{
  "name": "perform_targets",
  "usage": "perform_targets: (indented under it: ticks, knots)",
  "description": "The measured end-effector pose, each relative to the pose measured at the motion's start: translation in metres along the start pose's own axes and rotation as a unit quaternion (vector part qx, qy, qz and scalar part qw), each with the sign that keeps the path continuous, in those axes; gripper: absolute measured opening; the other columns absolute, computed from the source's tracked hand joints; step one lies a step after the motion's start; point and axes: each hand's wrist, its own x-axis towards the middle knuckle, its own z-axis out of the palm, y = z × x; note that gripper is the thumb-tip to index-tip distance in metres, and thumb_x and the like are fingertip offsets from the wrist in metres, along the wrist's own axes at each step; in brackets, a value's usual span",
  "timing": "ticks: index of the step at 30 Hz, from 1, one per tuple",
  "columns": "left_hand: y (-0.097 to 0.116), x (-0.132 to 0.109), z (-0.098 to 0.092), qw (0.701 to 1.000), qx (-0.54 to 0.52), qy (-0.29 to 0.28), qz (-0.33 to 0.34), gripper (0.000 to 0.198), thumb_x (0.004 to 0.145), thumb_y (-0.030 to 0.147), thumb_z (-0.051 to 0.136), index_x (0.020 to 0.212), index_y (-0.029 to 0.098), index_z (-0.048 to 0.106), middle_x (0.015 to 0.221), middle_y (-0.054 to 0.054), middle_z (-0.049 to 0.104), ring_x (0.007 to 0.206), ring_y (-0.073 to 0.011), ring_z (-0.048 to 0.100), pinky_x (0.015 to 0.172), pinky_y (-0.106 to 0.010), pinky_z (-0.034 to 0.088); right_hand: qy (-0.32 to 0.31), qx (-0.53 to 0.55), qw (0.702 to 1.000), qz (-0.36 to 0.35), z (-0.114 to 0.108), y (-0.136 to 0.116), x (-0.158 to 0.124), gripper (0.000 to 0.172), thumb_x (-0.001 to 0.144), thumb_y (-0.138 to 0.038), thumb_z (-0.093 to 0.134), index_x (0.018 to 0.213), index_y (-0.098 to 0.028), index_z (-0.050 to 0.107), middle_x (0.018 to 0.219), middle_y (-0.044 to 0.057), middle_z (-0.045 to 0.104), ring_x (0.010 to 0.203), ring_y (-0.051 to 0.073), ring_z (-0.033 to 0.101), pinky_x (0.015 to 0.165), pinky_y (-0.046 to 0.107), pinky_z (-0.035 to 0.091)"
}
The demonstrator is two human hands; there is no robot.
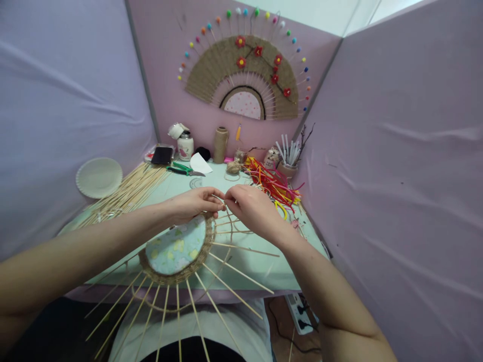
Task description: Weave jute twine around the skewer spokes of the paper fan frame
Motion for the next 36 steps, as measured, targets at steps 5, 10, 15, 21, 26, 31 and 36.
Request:
perform_targets:
  ticks: [5,10,15,21,26,31,36]
  knots:
    - [0.002,0.0,0.002,1.0,0.0,0.0,-0.006,0.03,0.068,0.009,0.077,0.09,0.015,0.059,0.073,0.001,0.069,0.058,-0.0095,0.061,0.062,-0.025,0.044,0.006,-0.008,1.0,0.01,0.004,0.001,0.005,0.015,0.091,-0.019,0.055,0.079,-0.019,0.063,0.08,0.003,0.068,0.071,0.015,0.058,0.066,0.026,0.038]
    - [0.002,-0.001,0.003,1.0,0.005,0.012,-0.022,0.029,0.07,0.006,0.073,0.092,0.015,0.058,0.069,0.001,0.069,0.056,-0.0097,0.061,0.058,-0.024,0.042,-0.003,-0.006,0.999,0.034,0.005,0.0,0.01,0.015,0.092,-0.021,0.056,0.079,-0.018,0.064,0.08,0.004,0.068,0.069,0.014,0.056,0.064,0.026,0.036]
    - [0.001,0.0,0.003,0.999,0.008,0.013,-0.032,0.029,0.068,0.006,0.074,0.091,0.015,0.057,0.066,0.001,0.068,0.055,-0.0104,0.061,0.055,-0.023,0.04,-0.017,-0.015,0.998,0.055,0.004,0.0,0.014,0.013,0.092,-0.02,0.056,0.082,-0.017,0.064,0.082,0.005,0.068,0.071,0.015,0.057,0.064,0.026,0.036]
    - [0.0,0.0,0.006,0.999,0.006,0.013,-0.031,0.026,0.067,0.005,0.073,0.085,0.015,0.058,0.066,0.001,0.068,0.053,-0.0098,0.06,0.053,-0.022,0.04,-0.02,-0.024,0.998,0.061,0.006,0.0,0.018,0.014,0.091,-0.017,0.055,0.081,-0.018,0.066,0.081,0.005,0.069,0.071,0.015,0.058,0.063,0.026,0.036]
    - [0.001,0.0,0.008,0.999,0.003,0.02,-0.042,0.019,0.069,0.002,0.069,0.079,0.015,0.058,0.064,0.0,0.068,0.051,-0.0092,0.059,0.053,-0.022,0.041,-0.012,-0.034,0.998,0.049,0.009,0.001,0.02,0.015,0.09,-0.017,0.055,0.081,-0.018,0.066,0.082,0.005,0.07,0.072,0.015,0.058,0.062,0.026,0.036]
    - [0.001,0.0,0.007,0.999,-0.009,0.014,-0.049,0.023,0.067,0.003,0.073,0.08,0.015,0.059,0.066,0.0,0.069,0.052,-0.0084,0.06,0.052,-0.021,0.04,-0.013,-0.031,0.999,0.042,0.007,-0.001,0.016,0.014,0.091,-0.018,0.055,0.082,-0.018,0.065,0.083,0.005,0.069,0.073,0.015,0.058,0.063,0.026,0.036]
    - [0.002,-0.002,0.007,0.999,-0.006,0.02,-0.042,0.022,0.069,0.005,0.073,0.085,0.015,0.06,0.062,0.002,0.066,0.054,-0.0091,0.06,0.055,-0.021,0.042,-0.012,-0.018,1.0,0.002,0.0,-0.001,0.005,0.015,0.093,-0.019,0.054,0.082,-0.018,0.064,0.083,0.005,0.068,0.075,0.016,0.059,0.068,0.027,0.039]
